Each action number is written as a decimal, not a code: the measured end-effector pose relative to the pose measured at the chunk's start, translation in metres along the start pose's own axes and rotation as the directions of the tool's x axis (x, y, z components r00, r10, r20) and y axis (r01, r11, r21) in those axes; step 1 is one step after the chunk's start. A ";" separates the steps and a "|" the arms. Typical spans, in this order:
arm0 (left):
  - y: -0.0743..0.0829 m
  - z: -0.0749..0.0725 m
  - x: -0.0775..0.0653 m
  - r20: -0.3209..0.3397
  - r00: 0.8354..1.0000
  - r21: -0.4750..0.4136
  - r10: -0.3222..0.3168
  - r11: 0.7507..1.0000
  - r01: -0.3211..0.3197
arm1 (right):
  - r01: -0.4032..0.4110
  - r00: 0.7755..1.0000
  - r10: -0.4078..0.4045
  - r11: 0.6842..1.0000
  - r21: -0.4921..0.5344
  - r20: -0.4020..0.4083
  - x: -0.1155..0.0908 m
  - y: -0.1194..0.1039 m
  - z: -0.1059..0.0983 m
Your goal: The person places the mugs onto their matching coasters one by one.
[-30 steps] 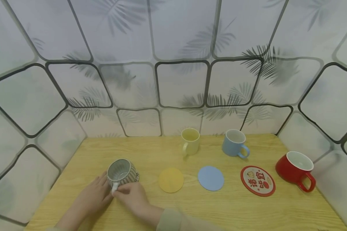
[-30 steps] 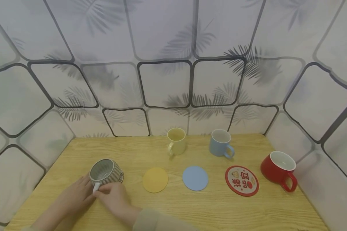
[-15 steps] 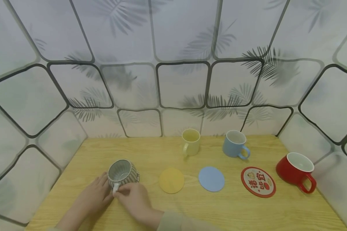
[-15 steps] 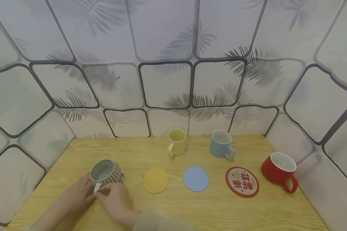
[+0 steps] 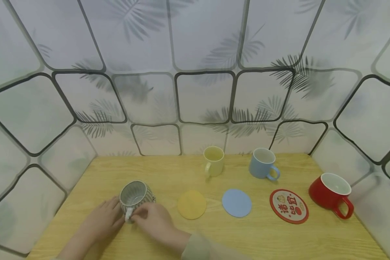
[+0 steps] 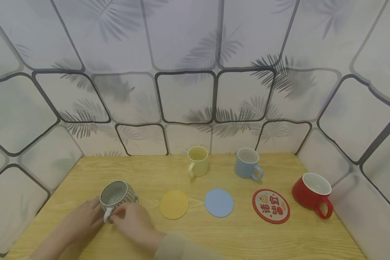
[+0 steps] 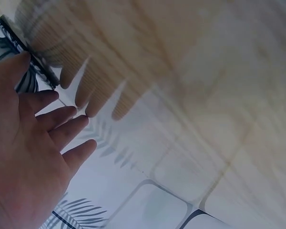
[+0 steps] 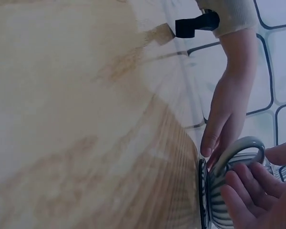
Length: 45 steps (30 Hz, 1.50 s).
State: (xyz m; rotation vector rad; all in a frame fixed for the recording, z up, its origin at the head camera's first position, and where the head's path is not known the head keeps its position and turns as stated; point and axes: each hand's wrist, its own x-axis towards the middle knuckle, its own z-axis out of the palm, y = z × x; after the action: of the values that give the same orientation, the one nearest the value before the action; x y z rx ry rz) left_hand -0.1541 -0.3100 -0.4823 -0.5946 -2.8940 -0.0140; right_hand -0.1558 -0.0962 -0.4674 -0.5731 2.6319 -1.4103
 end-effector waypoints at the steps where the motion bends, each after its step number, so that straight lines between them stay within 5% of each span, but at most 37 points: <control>1: 0.000 0.000 0.000 -0.005 1.000 -0.008 0.001 1.000 -0.001 | -0.009 1.000 0.009 1.000 0.007 0.010 0.000 0.000 -0.001; 17: -0.005 -0.017 -0.003 0.002 1.000 -0.014 0.001 1.000 -0.001 | 0.063 0.988 -0.082 0.988 0.142 0.133 0.004 0.011 -0.024; 24: -0.007 -0.029 -0.005 -0.009 1.000 -0.040 -0.025 0.999 0.025 | 0.077 0.987 -0.103 0.977 0.201 0.121 0.012 0.018 -0.038; 38: -0.010 -0.055 -0.005 -0.070 0.997 0.004 -0.039 0.999 0.039 | 0.028 0.995 -0.067 0.905 0.425 0.078 0.024 0.032 -0.068; 45: -0.003 -0.072 -0.004 -0.092 0.995 0.025 -0.038 0.999 0.040 | 0.022 0.999 -0.038 0.907 0.420 0.030 0.025 0.033 -0.093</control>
State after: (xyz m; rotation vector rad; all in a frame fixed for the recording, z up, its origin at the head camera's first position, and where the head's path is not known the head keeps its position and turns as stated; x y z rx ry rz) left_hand -0.1387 -0.3180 -0.4121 -0.5185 -2.8122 -0.0081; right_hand -0.2123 -0.0160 -0.4393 -0.5758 2.1909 -1.8794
